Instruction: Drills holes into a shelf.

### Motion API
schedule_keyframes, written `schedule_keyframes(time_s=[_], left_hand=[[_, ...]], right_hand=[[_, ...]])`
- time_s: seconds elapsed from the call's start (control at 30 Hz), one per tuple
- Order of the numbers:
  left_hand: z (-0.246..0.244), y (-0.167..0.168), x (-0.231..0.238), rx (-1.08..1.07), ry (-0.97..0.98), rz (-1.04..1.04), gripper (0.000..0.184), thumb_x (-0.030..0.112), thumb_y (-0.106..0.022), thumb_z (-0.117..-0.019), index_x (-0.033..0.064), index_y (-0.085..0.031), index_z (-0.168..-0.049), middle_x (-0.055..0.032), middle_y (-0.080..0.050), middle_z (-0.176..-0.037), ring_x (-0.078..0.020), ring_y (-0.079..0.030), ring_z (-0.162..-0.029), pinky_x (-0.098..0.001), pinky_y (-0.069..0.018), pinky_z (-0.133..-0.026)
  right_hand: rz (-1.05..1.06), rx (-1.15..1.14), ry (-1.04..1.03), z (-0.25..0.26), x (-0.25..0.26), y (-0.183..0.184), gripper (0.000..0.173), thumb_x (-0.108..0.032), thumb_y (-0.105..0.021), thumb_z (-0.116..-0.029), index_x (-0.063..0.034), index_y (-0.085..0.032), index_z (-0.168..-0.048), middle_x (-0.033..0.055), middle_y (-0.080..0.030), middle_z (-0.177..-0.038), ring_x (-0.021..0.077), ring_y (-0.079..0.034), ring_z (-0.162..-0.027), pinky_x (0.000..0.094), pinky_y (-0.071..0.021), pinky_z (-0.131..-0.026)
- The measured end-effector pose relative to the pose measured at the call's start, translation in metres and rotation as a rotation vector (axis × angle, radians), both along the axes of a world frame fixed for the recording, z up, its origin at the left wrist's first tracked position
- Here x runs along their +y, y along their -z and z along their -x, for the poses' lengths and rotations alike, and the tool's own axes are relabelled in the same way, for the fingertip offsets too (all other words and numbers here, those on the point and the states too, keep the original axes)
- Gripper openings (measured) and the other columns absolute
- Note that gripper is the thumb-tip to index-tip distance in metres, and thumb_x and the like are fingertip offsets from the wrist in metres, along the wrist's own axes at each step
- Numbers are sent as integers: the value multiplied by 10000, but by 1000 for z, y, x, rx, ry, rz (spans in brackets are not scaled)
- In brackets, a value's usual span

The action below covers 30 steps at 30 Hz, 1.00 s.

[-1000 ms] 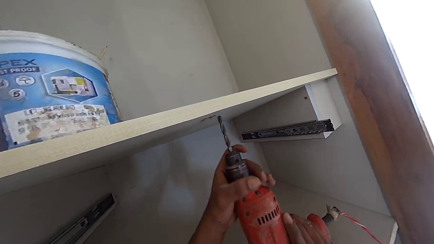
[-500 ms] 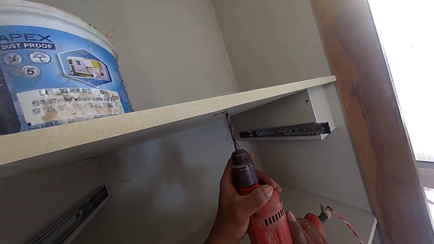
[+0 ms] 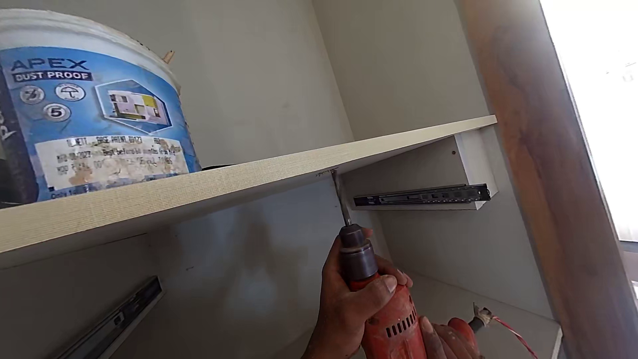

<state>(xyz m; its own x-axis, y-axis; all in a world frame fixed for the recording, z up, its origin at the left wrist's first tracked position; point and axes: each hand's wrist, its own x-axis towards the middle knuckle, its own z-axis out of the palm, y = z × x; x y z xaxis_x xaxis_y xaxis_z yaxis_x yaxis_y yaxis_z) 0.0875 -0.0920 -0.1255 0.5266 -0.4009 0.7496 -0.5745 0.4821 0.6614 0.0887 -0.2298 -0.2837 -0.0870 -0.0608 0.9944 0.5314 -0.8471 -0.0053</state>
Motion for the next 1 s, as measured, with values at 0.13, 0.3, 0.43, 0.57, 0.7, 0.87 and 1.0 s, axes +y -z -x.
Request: schedule_keyframes(time_s=[0.13,0.3,0.43,0.57,0.7,0.87,1.0], left_hand=[[1,-3,2,-21,-4,-14,651,94,-749,-864,-33,-363,-1372,-251,-702,-892,-363,-743,-873,-495,-611,-868],[1,-7,3,-3,14,-19,646,83,-739,-864,-12,-367,-1384,-254,-701,-895,-365,-745,-872,-495,-612,-869],[1,-8,9,-29,34,-18,643,89,-731,-871,-19,-363,-1386,-257,-700,-893,-377,-744,-870,-505,-614,-859],[1,-11,15,-44,35,-22,651,94,-733,-869,-21,-353,-1385,-259,-695,-883,-386,-743,-861,-514,-613,-858],[0,-12,16,-19,46,-9,670,81,-746,-854,-20,-349,-1385,-263,-696,-875,-387,-745,-853,-520,-615,-851],[0,-6,21,-43,38,11,648,90,-754,-852,-33,-369,-1359,-270,-694,-877,-394,-745,-845,-520,-622,-831],[-1,-7,24,-61,69,28,639,95,-761,-860,-25,-373,-1353,-270,-702,-884,-406,-746,-857,-533,-619,-838]], right_hand=[[-6,-4,-7,1,2,-3,506,-418,-567,-982,-92,-515,-1365,83,-659,-937,205,-639,-900,299,-507,-902],[-17,2,-4,3,4,-6,533,-431,-583,-969,-95,-522,-1377,75,-661,-917,199,-642,-891,295,-511,-892],[-1,4,-9,7,7,-8,553,-456,-600,-958,-103,-534,-1379,65,-683,-916,196,-657,-889,297,-520,-895],[9,4,-21,7,13,-10,552,-446,-602,-953,-84,-551,-1367,73,-696,-915,201,-659,-882,303,-523,-883],[4,4,-11,5,16,-9,564,-443,-619,-939,-85,-547,-1369,68,-689,-891,201,-657,-866,306,-526,-869],[10,-7,-4,6,19,-6,535,-433,-614,-941,-93,-562,-1350,62,-698,-897,196,-659,-861,299,-526,-859],[25,-10,-3,7,19,-10,509,-420,-603,-951,-95,-567,-1341,59,-700,-903,198,-658,-861,299,-526,-854]])
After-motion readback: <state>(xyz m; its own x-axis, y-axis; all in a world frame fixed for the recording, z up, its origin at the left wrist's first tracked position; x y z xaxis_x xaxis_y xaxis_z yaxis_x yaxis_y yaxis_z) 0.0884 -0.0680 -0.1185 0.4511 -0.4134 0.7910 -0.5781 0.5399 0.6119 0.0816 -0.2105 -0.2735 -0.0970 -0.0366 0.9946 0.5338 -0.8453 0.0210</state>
